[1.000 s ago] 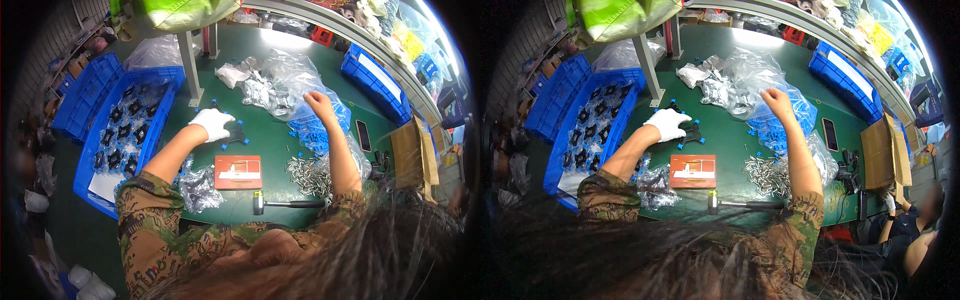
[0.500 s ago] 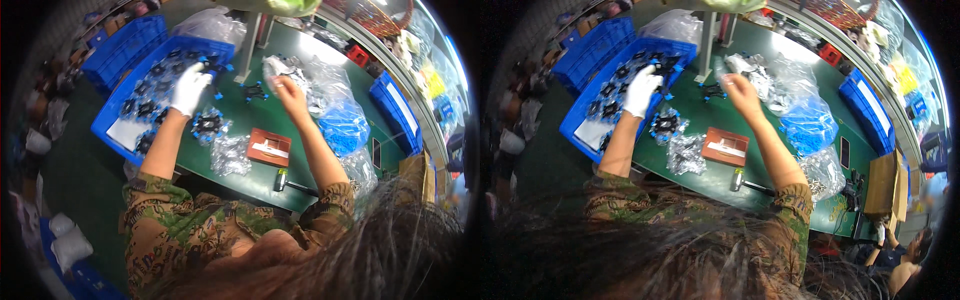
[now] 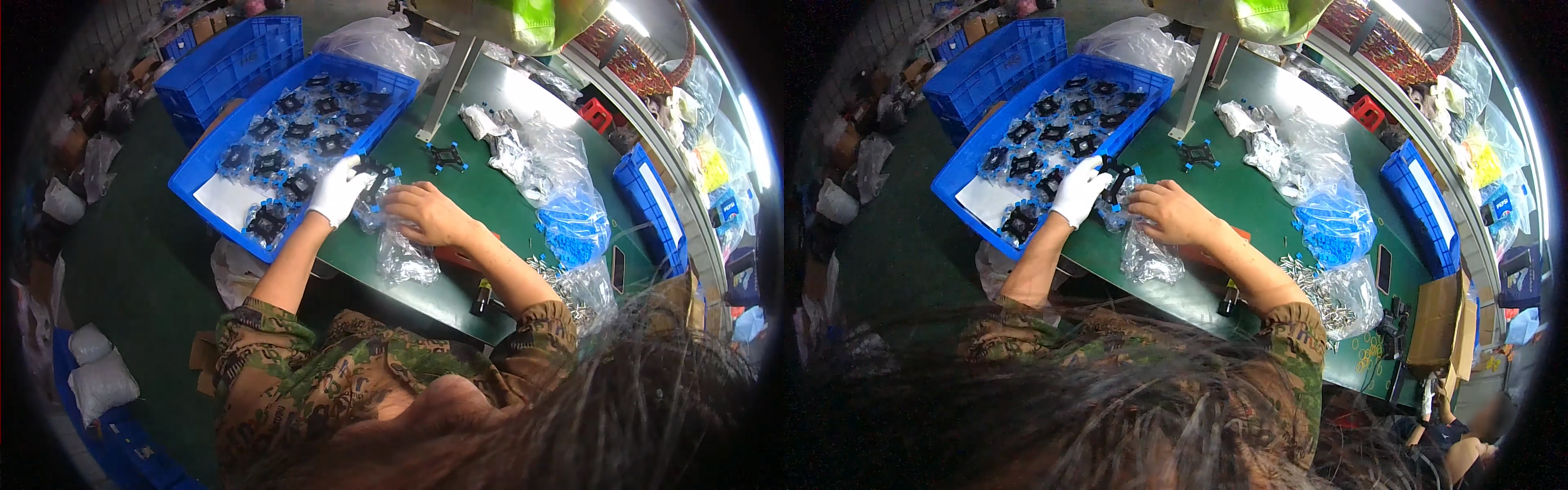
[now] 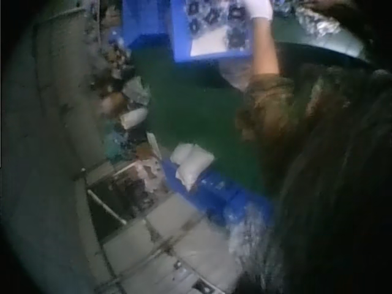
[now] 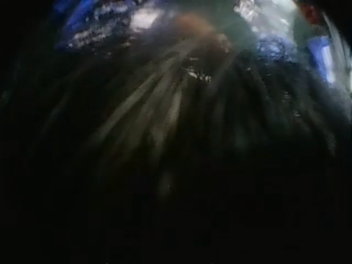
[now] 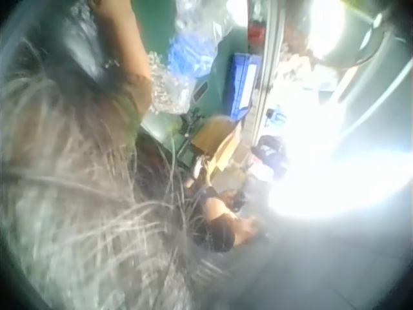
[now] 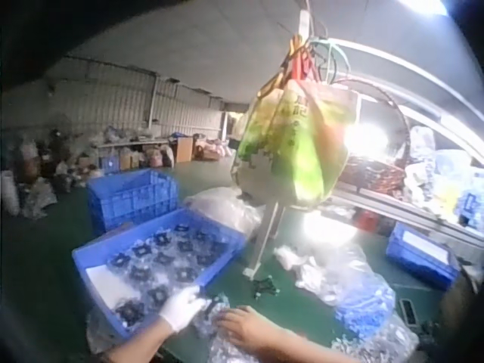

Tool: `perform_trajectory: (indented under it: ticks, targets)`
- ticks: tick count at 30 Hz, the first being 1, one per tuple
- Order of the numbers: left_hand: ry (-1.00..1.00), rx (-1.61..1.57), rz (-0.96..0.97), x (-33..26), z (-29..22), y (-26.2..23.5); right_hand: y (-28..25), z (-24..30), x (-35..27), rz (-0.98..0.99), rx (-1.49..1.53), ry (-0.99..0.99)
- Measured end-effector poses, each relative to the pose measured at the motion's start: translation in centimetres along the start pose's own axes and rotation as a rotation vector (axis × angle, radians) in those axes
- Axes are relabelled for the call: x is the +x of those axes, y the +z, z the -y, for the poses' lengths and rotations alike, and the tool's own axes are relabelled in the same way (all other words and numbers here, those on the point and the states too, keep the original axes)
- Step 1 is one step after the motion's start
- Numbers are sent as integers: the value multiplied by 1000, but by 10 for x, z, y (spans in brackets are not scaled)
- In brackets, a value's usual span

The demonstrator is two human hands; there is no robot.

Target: The person assembles small black plastic components with blue caps and metal pins at a green workbench. They repeatedly pick parts from a blue crate, insert pins, attach caps, and place finished units into a clear plastic bag. A hammer and small red fixture are used intermittently during the process.

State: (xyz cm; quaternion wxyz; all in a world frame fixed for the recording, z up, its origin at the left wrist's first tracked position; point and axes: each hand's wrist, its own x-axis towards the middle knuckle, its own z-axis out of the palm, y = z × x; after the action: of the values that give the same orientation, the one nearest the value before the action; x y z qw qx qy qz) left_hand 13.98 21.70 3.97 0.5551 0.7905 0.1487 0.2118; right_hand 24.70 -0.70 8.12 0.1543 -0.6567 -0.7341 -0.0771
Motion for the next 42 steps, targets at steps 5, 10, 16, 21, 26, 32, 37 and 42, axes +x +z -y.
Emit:
perform_trajectory:
  ticks: [5,10,16,21,26,32,37,42]
  targets:
    - [-64,214,142,-2,-13,3,0,8,-30,21,-43,37]
    - [2,436,147,3,1,7,-10,41,-29,0,44,9]
    - [-51,525,199,6,-15,12,11,53,-36,105,27,22]
    - [-19,510,198,11,-1,13,6,55,-41,180,78,32]
    - [-91,630,235,10,-26,16,3,58,-44,190,85,58]
    - [-91,658,235,5,-31,12,6,58,-46,153,91,48]
    - [-44,710,161,2,-24,19,7,57,-46,143,90,30]
    - [92,766,86,0,-13,26,8,57,-47,162,78,38]
